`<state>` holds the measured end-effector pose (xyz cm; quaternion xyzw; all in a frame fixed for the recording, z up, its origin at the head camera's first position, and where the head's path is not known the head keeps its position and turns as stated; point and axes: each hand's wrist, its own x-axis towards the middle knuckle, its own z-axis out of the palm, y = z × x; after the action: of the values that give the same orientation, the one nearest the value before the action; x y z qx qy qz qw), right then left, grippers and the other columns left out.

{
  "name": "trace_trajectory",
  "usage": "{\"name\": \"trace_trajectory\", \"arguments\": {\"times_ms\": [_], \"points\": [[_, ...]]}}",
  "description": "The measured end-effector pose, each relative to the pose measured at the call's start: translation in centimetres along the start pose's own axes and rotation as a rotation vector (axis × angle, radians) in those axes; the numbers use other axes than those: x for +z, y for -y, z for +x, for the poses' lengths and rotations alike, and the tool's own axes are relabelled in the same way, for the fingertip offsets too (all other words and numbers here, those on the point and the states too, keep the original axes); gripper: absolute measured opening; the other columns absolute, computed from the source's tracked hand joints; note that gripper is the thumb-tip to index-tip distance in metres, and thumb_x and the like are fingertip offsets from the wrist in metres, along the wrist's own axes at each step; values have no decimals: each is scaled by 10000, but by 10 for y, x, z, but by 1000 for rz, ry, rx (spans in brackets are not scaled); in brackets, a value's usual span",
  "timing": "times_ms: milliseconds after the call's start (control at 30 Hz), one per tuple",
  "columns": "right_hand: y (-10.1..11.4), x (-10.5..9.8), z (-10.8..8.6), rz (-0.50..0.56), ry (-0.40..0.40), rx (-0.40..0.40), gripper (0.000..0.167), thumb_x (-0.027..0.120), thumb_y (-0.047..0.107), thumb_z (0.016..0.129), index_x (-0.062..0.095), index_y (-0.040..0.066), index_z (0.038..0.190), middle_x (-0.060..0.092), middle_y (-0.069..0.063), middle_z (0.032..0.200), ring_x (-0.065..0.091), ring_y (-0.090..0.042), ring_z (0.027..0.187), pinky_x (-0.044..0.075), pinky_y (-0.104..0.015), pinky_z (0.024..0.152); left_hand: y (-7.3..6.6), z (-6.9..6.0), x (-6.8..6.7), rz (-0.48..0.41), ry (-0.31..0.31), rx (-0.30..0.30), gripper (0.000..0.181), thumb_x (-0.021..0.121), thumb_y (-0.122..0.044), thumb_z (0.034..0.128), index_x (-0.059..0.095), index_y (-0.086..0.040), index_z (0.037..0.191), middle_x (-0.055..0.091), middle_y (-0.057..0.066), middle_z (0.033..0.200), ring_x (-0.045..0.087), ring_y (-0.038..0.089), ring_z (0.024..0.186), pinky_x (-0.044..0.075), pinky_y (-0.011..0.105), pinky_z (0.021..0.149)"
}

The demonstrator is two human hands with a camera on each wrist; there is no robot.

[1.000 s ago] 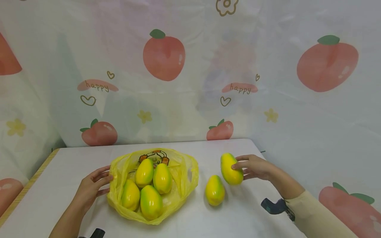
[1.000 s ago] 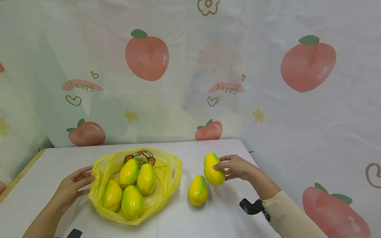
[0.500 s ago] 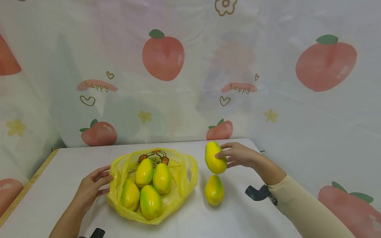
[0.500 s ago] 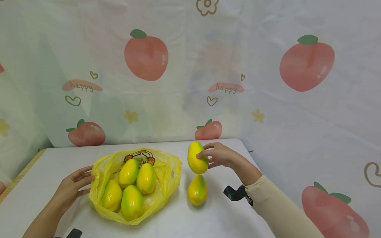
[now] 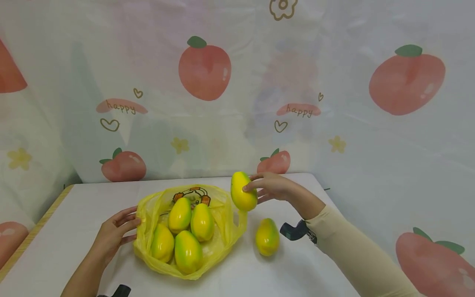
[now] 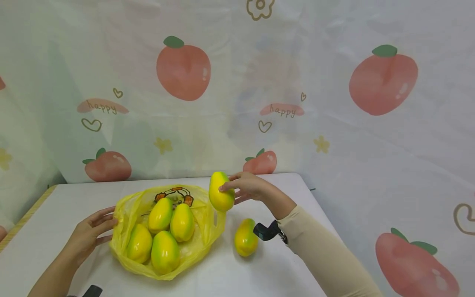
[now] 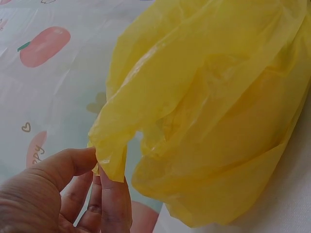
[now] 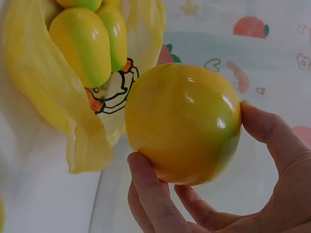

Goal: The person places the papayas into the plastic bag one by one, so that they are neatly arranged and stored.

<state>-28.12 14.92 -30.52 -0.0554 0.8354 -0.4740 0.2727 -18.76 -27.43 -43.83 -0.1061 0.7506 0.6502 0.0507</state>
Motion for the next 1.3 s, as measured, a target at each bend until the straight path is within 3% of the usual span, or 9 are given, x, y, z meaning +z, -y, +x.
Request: {"name": "trace_trajectory", "arguments": {"times_ms": [467, 1300], "points": [[10, 35, 32, 28, 27, 51, 754, 759, 248, 850, 386, -17, 1449, 482, -214, 1402, 574, -404, 1211, 578, -436, 899, 2, 1, -1, -17, -3, 6, 721, 705, -357, 913, 377, -100, 1501, 544, -105, 1158, 606, -30, 927, 597, 258, 811], [9, 65, 76, 118, 58, 176, 728, 749, 121, 857, 373, -34, 1461, 402, -247, 1486, 447, -454, 1328, 498, -537, 997, 1, 3, 1, -12, -8, -6, 759, 710, -373, 904, 354, -99, 1515, 550, -88, 1177, 608, -30, 921, 597, 266, 818]]}}
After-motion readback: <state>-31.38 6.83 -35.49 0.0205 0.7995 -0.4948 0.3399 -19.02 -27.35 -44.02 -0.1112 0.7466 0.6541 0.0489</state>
